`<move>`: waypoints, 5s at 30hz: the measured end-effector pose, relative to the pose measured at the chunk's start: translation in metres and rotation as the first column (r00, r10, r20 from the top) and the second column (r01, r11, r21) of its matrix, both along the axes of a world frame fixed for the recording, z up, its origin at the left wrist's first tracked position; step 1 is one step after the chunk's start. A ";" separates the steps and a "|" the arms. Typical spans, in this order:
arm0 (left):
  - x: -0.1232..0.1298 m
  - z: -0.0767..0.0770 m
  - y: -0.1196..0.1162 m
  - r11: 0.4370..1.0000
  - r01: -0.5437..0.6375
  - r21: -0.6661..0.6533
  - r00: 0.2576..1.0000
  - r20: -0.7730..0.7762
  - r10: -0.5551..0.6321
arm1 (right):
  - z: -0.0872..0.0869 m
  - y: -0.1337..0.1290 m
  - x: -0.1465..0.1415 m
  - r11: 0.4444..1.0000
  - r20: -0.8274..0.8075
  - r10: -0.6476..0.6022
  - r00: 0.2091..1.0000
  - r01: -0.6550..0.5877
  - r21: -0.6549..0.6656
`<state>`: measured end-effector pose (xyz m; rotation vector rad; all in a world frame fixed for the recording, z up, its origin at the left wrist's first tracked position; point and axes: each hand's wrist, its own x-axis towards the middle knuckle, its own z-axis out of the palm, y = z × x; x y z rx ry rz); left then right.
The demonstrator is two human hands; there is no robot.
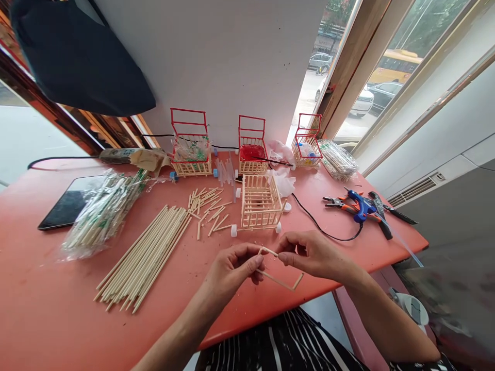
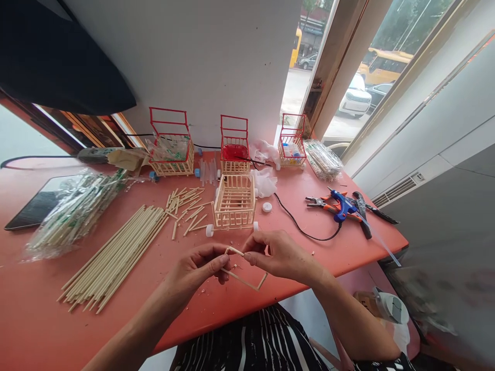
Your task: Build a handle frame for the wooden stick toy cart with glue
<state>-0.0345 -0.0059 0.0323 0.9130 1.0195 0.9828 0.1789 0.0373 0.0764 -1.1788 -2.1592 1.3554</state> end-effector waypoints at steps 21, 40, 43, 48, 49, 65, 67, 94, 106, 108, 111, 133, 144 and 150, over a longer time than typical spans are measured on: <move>0.000 -0.001 0.001 1.000 -0.021 0.012 0.999 -0.031 0.021 | 0.003 0.000 0.000 1.000 -0.005 0.009 1.000 -0.009 0.010; -0.003 -0.005 0.004 0.997 -0.020 0.077 0.996 -0.088 0.027 | -0.005 0.007 -0.006 0.999 -0.036 0.046 0.998 -0.047 -0.007; -0.004 -0.005 0.005 0.997 -0.012 0.077 0.995 -0.101 0.020 | -0.007 0.009 -0.007 0.998 -0.032 0.057 0.998 -0.057 -0.012; -0.006 -0.018 0.005 0.997 -0.015 0.079 0.996 -0.081 0.021 | -0.009 0.012 -0.007 0.998 -0.028 0.066 0.997 -0.066 -0.006; -0.006 -0.019 0.005 0.997 -0.019 0.073 0.997 -0.077 0.025 | -0.009 0.012 -0.005 0.998 -0.016 0.055 0.998 -0.055 0.005; -0.006 -0.018 0.005 0.997 -0.048 -0.055 0.999 -0.008 0.048 | -0.053 0.011 0.023 0.903 0.321 -0.304 0.897 0.164 0.398; -0.006 -0.018 0.005 0.996 -0.058 -0.061 0.998 0.020 0.060 | -0.049 0.007 0.025 0.892 0.243 -0.332 0.911 0.220 0.395; -0.019 -0.013 -0.009 0.995 -0.099 -0.023 0.978 -0.185 0.093 | -0.053 -0.031 0.018 0.939 -0.139 -0.329 0.934 0.310 -0.147; -0.016 -0.022 -0.013 0.984 -0.175 -0.039 0.966 -0.201 0.164 | -0.051 -0.034 0.010 0.937 -0.074 -0.350 0.934 0.348 -0.032; -0.016 -0.023 -0.013 0.985 -0.169 -0.041 0.966 -0.203 0.158 | -0.051 -0.034 0.009 0.936 -0.070 -0.353 0.933 0.352 -0.029; -0.016 -0.026 -0.013 0.986 -0.165 -0.038 0.969 -0.193 0.155 | -0.051 -0.034 0.009 0.934 -0.069 -0.357 0.932 0.354 -0.042; -0.014 -0.027 -0.012 0.981 -0.150 -0.120 0.989 -0.004 0.150 | -0.052 -0.027 0.017 0.949 -0.115 -0.298 0.948 0.280 -0.147; 0.001 -0.028 -0.019 0.910 -0.034 -0.413 0.862 0.449 0.236 | -0.061 -0.024 0.019 0.943 -0.181 -0.277 0.944 0.231 -0.241; 0.006 -0.032 -0.022 0.909 -0.179 -0.378 0.864 0.381 0.328 | -0.058 -0.029 0.016 0.942 -0.148 -0.323 0.935 0.301 -0.151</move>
